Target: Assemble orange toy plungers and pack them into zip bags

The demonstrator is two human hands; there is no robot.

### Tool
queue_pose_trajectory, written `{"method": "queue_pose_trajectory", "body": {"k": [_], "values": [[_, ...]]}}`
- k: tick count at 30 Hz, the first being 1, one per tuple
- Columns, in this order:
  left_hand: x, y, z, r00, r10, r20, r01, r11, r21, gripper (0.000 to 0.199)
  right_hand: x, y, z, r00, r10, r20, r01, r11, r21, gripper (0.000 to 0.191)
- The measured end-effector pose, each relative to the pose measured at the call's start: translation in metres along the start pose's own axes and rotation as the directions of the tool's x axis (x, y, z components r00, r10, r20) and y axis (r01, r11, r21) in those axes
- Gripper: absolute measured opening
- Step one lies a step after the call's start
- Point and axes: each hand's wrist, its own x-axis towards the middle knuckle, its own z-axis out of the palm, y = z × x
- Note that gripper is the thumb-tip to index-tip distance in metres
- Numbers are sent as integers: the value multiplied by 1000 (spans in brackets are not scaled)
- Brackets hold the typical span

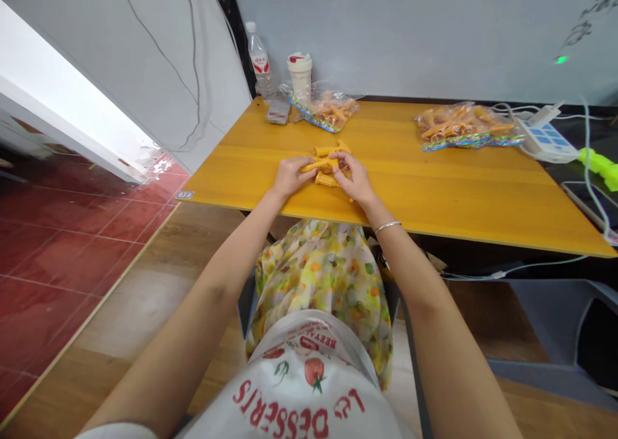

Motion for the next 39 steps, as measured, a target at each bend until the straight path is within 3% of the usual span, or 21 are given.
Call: {"method": "queue_pose_trajectory", "body": {"k": [6,10,12,17,22,30,39], "values": [[-1,-1,2,999,-19,-33,18,998,-59,26,2,13,4,998,-55,-16,53,995,-84,56],[-1,-1,1,999,-26,-22,25,998,-61,25,4,11,1,993,-118,-15,113,975,-193,29],[-1,-1,0,1000,-24,-9,23,998,-55,25,4,7,0,993,-111,-49,99,975,-201,25],[-1,2,-2,998,-52,-24,50,997,-55,25,3,-1,0,986,-25,-166,2,990,-138,43],[-1,1,-1,999,-49,-9,48,997,-54,24,2,-7,-1,996,13,-92,-18,998,-56,50],[-1,1,-1,999,-35,-19,34,998,-58,24,1,-2,-1,996,-55,-66,50,996,-77,29],[-2,1,0,997,-59,-47,56,997,-56,23,3,6,2,998,9,-66,-16,995,-100,46]]}}
